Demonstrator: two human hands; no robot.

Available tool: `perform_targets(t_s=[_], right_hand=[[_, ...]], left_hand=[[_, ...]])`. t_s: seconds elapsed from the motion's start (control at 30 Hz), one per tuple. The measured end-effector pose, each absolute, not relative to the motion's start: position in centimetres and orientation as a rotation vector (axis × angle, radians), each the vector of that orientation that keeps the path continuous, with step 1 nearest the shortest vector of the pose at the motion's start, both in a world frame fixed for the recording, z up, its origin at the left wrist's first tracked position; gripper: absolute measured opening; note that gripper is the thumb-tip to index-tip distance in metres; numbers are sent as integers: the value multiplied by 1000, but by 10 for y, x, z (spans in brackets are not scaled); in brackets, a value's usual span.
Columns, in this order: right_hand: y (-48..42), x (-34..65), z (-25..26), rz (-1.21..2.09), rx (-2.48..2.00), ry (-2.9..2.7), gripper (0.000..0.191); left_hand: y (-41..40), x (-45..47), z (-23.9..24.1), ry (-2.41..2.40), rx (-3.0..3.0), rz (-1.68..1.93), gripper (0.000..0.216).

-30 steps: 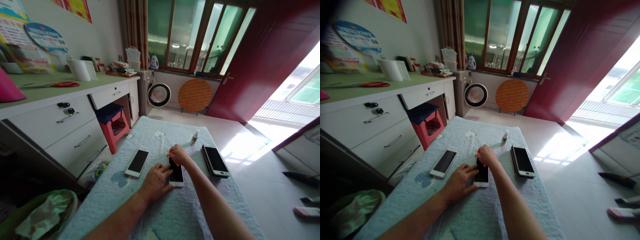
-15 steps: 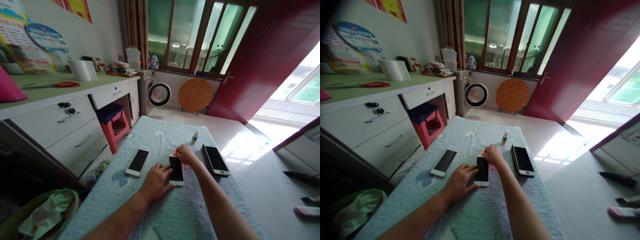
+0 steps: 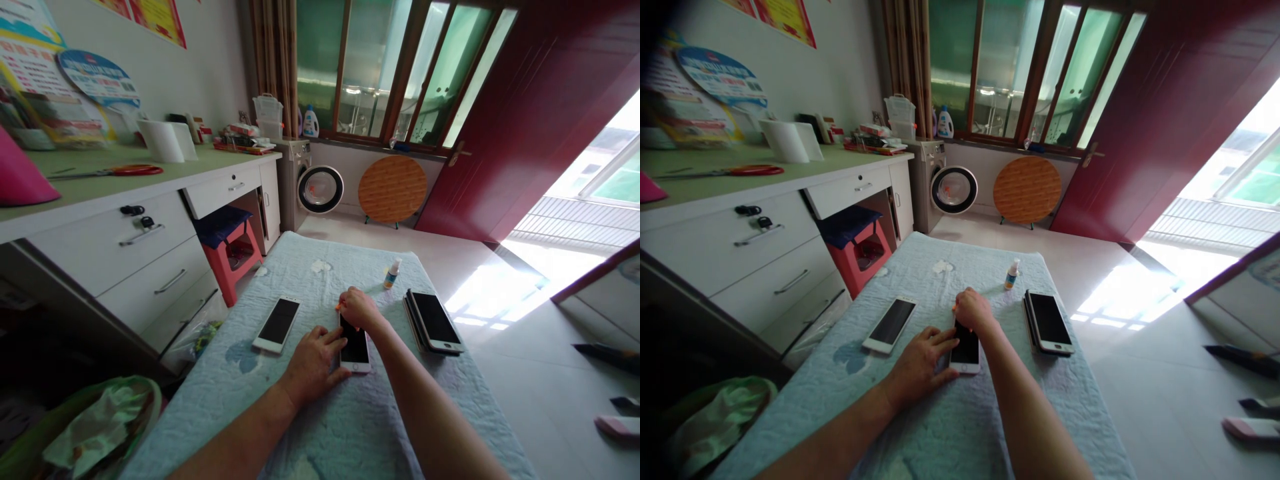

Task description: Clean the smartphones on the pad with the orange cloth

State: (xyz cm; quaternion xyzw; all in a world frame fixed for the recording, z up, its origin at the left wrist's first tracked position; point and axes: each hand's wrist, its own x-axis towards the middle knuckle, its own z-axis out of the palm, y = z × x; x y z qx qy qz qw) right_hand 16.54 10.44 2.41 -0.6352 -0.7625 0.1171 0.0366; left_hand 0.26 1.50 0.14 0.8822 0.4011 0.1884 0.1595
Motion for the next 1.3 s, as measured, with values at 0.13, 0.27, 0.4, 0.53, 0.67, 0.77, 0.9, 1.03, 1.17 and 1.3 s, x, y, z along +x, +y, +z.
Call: perform_targets(t_s=[0.13,0.27,0.4,0.53,0.67,0.77,0.9,1.03,1.17,1.3], right_hand=[[103,159,24,367,-1935,-2351,26],[101,167,24,373,-1960,-2314,28],[97,189,24,363,-1999,-2249,27],[90,206,20,336,-2027,-2160,26],[81,211,13,319,-2052,-2042,26],[71,212,9,330,-2053,-1969,25],[54,214,8,372,-2020,-1930,24],[36,216,8,421,-1981,-1926,22],[19,217,10,499,-1947,-1914,19],[4,216,17,536,-1942,-1963,19]], left_hand=[[15,3,0,1144,2520,542,54],[15,3,3,1147,2513,556,53],[14,3,6,1142,2507,543,54],[14,3,5,1149,2494,537,57],[14,3,5,1156,2485,528,57],[14,4,6,1154,2491,518,57],[15,4,5,1157,2507,527,58],[15,4,5,1146,2514,518,58],[15,4,4,1145,2510,524,57],[15,4,2,1148,2508,529,55]])
